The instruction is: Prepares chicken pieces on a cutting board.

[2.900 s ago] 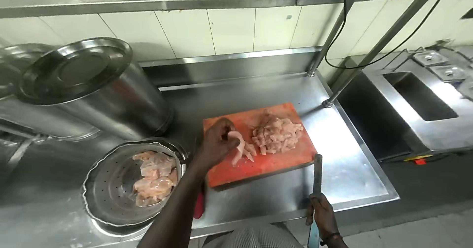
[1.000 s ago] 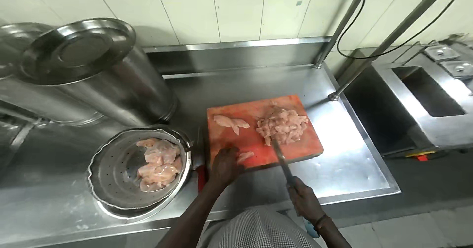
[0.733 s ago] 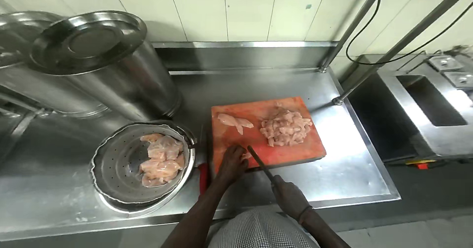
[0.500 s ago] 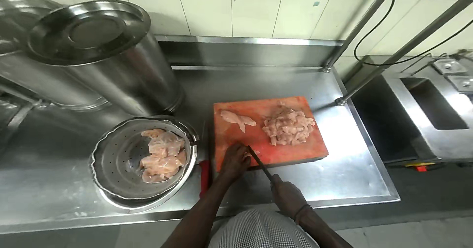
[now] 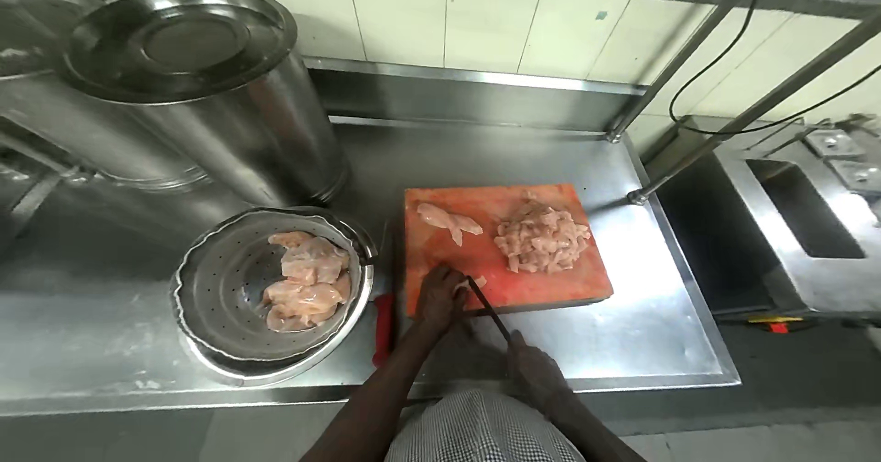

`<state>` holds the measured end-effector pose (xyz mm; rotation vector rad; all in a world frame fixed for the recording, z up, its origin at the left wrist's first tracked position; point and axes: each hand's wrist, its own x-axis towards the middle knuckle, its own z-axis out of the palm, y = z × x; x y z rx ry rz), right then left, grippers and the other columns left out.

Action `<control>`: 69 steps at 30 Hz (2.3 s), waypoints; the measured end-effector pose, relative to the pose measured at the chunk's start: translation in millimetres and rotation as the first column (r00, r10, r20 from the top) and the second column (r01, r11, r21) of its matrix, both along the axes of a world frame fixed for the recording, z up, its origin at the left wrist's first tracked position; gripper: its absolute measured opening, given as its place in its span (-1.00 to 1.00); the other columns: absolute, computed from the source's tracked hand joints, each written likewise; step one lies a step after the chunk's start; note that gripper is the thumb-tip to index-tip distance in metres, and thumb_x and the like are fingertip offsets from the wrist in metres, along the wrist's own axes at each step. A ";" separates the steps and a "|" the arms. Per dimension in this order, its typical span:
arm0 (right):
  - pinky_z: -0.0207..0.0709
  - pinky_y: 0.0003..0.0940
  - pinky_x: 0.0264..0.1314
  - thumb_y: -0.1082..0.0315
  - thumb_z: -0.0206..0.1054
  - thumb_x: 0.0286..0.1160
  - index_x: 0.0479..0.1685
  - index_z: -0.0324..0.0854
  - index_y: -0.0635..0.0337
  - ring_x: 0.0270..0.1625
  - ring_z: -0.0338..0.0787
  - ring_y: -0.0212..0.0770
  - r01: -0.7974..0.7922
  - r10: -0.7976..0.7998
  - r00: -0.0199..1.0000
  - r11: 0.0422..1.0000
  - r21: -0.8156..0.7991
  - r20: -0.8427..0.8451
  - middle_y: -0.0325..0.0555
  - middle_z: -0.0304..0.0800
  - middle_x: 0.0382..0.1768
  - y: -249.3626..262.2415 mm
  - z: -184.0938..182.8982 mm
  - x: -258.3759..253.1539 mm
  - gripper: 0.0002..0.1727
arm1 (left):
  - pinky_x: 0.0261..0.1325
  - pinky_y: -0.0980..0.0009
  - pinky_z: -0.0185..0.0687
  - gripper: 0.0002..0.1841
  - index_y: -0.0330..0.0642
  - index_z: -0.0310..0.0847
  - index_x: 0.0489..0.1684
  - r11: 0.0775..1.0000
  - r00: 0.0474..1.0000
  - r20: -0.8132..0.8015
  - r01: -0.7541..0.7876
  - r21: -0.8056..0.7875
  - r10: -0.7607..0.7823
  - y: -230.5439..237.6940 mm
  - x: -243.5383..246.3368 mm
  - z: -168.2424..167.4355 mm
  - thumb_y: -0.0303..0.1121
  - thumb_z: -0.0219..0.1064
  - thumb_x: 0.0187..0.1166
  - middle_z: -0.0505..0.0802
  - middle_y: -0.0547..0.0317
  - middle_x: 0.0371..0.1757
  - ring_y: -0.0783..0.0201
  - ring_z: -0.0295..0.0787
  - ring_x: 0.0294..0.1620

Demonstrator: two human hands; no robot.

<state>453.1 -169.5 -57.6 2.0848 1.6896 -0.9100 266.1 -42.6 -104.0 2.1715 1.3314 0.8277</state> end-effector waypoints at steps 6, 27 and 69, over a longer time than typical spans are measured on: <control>0.67 0.11 0.15 0.14 -0.14 0.89 0.44 0.42 0.14 0.08 0.86 0.19 0.002 -0.001 1.000 0.997 0.071 -0.012 0.15 0.83 -0.08 -6.3 11.7 15.2 -0.58 | 0.43 -0.03 0.63 -0.60 -0.27 0.68 0.14 0.993 0.995 0.096 0.002 -0.116 0.009 -18.9 -20.4 9.9 -0.37 0.63 0.36 0.74 -0.15 0.27 -0.09 0.67 0.37; 0.69 0.14 0.10 0.18 -0.11 0.88 0.56 0.34 0.11 0.09 0.86 0.21 -0.103 0.105 0.994 0.990 0.092 -0.015 0.17 0.83 0.00 40.7 7.0 -26.7 -0.58 | 0.31 -0.05 0.66 -0.88 -0.21 0.84 -0.18 0.997 0.998 0.018 -0.061 -0.053 0.062 -10.9 -8.9 2.0 -0.39 0.48 0.46 0.85 -0.04 -0.02 -0.05 0.77 0.12; 0.65 0.11 -0.18 0.11 0.06 0.82 0.22 0.58 0.13 -0.34 0.79 0.08 0.246 -0.145 0.940 0.915 0.320 -0.308 0.02 0.72 -0.44 -3.8 16.8 56.3 -0.66 | 0.14 -0.02 0.77 -0.68 -0.17 0.69 0.31 0.925 0.976 -0.136 -0.207 -0.318 0.171 -9.9 -0.7 49.5 -0.48 0.33 0.62 0.78 -0.15 0.21 -0.05 0.82 0.04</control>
